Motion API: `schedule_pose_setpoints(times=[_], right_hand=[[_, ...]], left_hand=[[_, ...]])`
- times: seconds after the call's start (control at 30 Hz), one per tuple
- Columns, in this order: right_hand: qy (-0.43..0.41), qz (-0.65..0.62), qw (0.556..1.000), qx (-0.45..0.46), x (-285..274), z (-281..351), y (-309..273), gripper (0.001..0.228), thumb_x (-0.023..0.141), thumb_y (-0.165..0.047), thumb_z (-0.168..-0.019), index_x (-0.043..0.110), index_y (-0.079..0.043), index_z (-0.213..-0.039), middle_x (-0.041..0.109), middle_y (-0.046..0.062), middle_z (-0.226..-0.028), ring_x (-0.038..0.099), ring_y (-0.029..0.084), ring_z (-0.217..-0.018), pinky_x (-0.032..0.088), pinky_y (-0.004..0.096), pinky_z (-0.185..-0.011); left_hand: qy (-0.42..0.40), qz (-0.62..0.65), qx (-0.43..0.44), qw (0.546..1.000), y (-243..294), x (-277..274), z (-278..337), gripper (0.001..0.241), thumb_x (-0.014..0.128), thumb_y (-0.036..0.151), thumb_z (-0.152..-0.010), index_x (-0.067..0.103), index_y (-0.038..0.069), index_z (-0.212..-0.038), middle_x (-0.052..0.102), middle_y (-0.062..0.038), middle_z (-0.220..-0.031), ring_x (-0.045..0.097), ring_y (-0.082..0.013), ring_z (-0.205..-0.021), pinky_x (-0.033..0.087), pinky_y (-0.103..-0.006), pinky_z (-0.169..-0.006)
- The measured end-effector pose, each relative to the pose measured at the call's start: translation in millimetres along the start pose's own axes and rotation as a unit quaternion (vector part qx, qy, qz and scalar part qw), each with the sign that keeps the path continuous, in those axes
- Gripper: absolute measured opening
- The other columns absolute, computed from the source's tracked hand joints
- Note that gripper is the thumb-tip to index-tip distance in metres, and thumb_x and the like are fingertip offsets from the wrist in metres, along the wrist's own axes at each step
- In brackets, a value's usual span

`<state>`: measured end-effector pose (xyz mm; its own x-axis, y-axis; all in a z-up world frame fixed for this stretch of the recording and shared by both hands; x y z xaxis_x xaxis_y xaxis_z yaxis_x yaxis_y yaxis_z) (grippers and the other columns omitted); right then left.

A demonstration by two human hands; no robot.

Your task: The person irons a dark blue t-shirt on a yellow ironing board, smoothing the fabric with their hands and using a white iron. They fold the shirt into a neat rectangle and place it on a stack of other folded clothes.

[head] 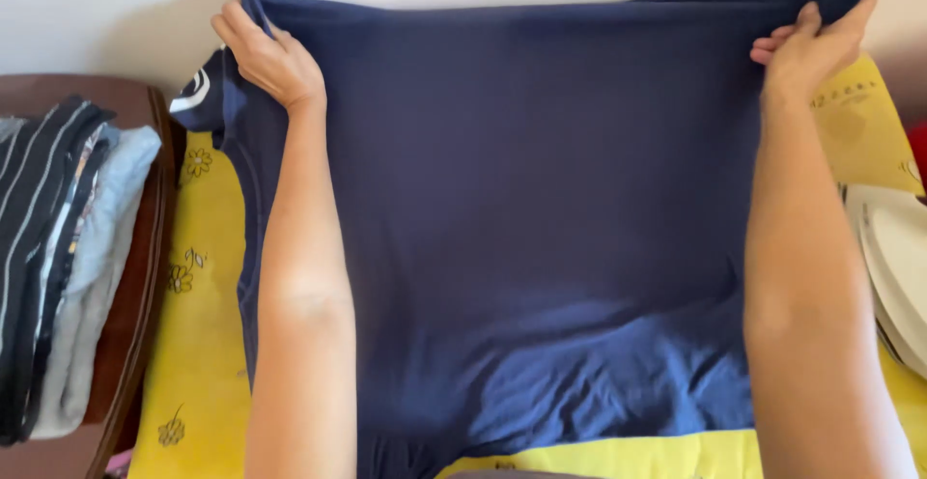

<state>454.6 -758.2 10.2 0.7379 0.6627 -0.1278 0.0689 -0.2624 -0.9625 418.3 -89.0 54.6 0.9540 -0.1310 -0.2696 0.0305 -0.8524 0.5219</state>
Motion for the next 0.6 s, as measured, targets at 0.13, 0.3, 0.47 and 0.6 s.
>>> schedule_pose_setpoints(times=[0.13,0.3,0.47,0.6], right_hand=[[0.063,-0.039,0.997,0.021,34,1,34,0.054,0.056,-0.005,-0.111,0.031,-0.018,-0.157,0.054,0.002,-0.064,0.060,0.009,-0.042,0.053,0.024,-0.032],[0.125,0.103,0.985,-0.052,45,25,37,0.031,0.052,-0.015,-0.110,0.036,-0.009,-0.137,0.061,-0.003,-0.064,0.059,0.008,-0.041,0.057,0.026,-0.046],[0.036,0.225,0.955,-0.189,34,25,47,0.051,0.053,-0.009,-0.101,0.024,-0.007,-0.143,0.065,0.015,-0.105,0.067,0.038,-0.090,0.050,0.048,-0.086],[-0.204,0.192,0.932,-0.229,-7,80,23,0.090,0.067,0.000,-0.099,0.002,-0.009,-0.161,0.052,0.024,-0.134,0.056,0.039,-0.127,0.039,0.043,-0.115]], left_hand=[[0.035,0.044,0.070,0.996,-8,9,-7,0.026,0.044,0.031,-0.105,0.052,0.007,-0.103,0.052,-0.017,-0.101,0.065,-0.0486,-0.080,0.051,-0.0549,-0.062],[-0.162,-0.086,0.270,0.945,-80,28,19,0.051,0.061,0.026,-0.099,0.054,-0.009,-0.134,0.051,-0.041,-0.134,0.066,-0.0568,-0.094,0.055,-0.0580,-0.080],[-0.274,-0.035,0.345,0.897,-51,-7,23,0.055,0.067,0.023,-0.090,0.050,-0.002,-0.136,0.045,-0.027,-0.133,0.065,-0.0493,-0.104,0.059,-0.0541,-0.075],[-0.451,-0.013,0.211,0.867,-9,-97,33,0.083,0.072,0.011,-0.103,0.019,0.003,-0.166,-0.007,-0.027,-0.168,0.058,-0.0681,-0.127,0.056,-0.0649,-0.084]])
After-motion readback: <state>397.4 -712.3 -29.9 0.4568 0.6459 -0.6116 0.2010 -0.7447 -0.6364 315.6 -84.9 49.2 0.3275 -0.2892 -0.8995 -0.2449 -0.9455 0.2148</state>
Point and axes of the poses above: each hand's wrist, its own z-axis away from the middle knuckle, its own x-axis out of the palm, y = z × x, the point moved 2 cm from there along -z, towards the middle knuckle
